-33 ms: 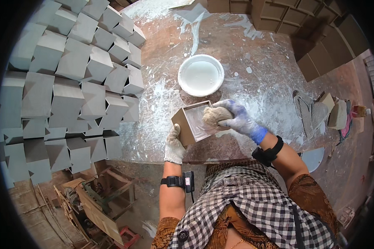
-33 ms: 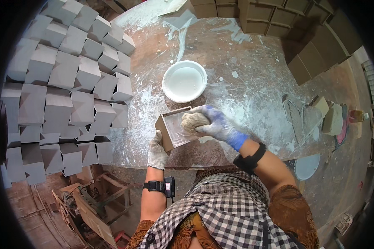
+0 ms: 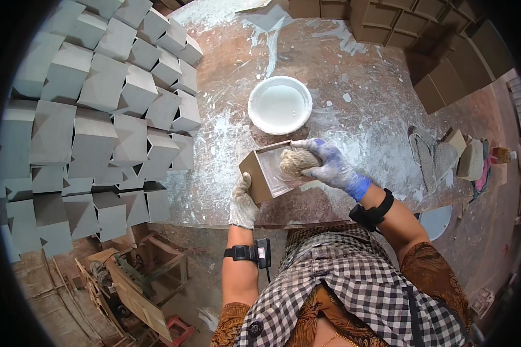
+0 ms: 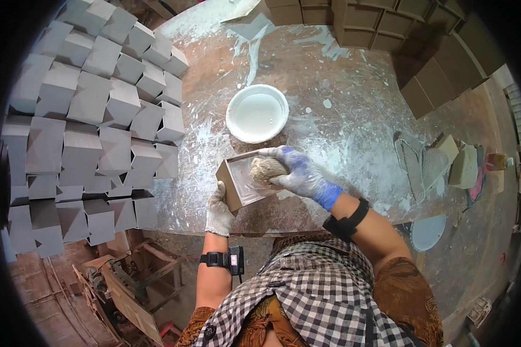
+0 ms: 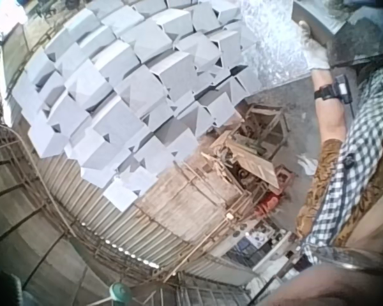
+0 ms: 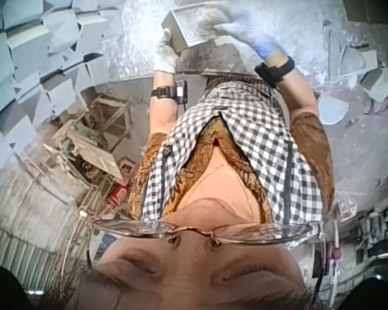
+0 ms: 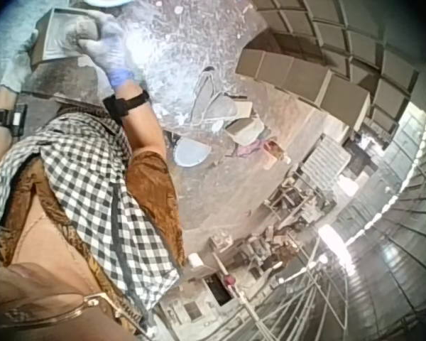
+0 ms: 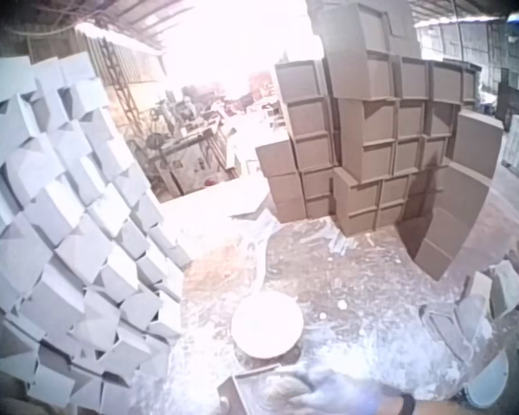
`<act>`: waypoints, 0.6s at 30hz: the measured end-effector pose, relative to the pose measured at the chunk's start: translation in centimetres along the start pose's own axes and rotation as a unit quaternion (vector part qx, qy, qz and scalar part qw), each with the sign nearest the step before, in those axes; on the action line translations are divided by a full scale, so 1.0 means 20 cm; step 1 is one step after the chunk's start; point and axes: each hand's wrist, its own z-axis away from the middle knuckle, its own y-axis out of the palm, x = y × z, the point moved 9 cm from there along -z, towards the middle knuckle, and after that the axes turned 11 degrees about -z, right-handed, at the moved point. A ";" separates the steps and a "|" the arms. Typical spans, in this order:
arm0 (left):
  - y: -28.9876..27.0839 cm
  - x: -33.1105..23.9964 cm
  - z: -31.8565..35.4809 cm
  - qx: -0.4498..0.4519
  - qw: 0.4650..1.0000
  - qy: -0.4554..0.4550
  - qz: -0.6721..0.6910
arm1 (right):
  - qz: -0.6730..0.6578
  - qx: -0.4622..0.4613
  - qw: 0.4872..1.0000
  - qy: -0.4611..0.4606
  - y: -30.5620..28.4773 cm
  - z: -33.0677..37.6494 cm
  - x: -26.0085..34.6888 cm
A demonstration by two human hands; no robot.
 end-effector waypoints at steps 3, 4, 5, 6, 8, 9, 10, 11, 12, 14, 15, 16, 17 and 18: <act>-0.01 -0.01 -0.03 0.003 1.000 0.004 -0.006 | 0.129 -0.040 0.987 -0.089 -0.05 -0.06 0.10; -0.01 0.00 -0.03 0.001 1.000 0.003 -0.011 | 0.184 -0.055 0.974 -0.122 -0.07 -0.08 0.15; -0.01 -0.01 -0.03 0.000 1.000 0.004 -0.007 | 0.260 -0.087 0.952 -0.139 -0.08 -0.09 0.20; 0.00 -0.01 -0.03 0.000 1.000 0.004 -0.003 | 0.300 -0.065 0.940 -0.148 -0.05 -0.10 0.21; -0.01 0.00 -0.03 -0.002 1.000 0.004 -0.001 | 0.378 -0.018 0.911 -0.165 0.01 -0.13 0.21; -0.01 0.00 -0.03 -0.003 1.000 0.004 -0.004 | 0.422 0.013 0.883 -0.204 0.07 -0.14 0.20; 0.00 0.00 -0.03 -0.004 1.000 0.004 -0.008 | 0.435 0.050 0.877 -0.200 0.13 -0.15 0.16; 0.01 -0.01 -0.03 0.000 1.000 0.005 -0.008 | 0.446 0.088 0.869 -0.196 0.18 -0.15 0.12; 0.01 -0.01 -0.03 0.001 1.000 0.009 -0.007 | 0.456 0.127 0.859 -0.194 0.23 -0.15 0.08; 0.03 -0.02 -0.02 0.006 1.000 0.013 -0.009 | 0.425 0.136 0.878 -0.174 0.22 -0.17 0.04; 0.05 -0.02 -0.02 0.009 1.000 0.013 -0.012 | 0.415 0.137 0.886 -0.153 0.20 -0.19 0.03; 0.06 -0.02 -0.02 0.012 1.000 0.014 -0.015 | 0.406 0.138 0.894 -0.131 0.18 -0.20 0.01; 0.04 -0.02 -0.02 0.010 1.000 0.012 -0.015 | 0.346 0.145 0.918 -0.132 0.17 -0.20 0.01; 0.03 -0.01 -0.02 0.009 1.000 0.010 -0.016 | 0.377 0.170 0.902 -0.120 0.18 -0.21 -0.01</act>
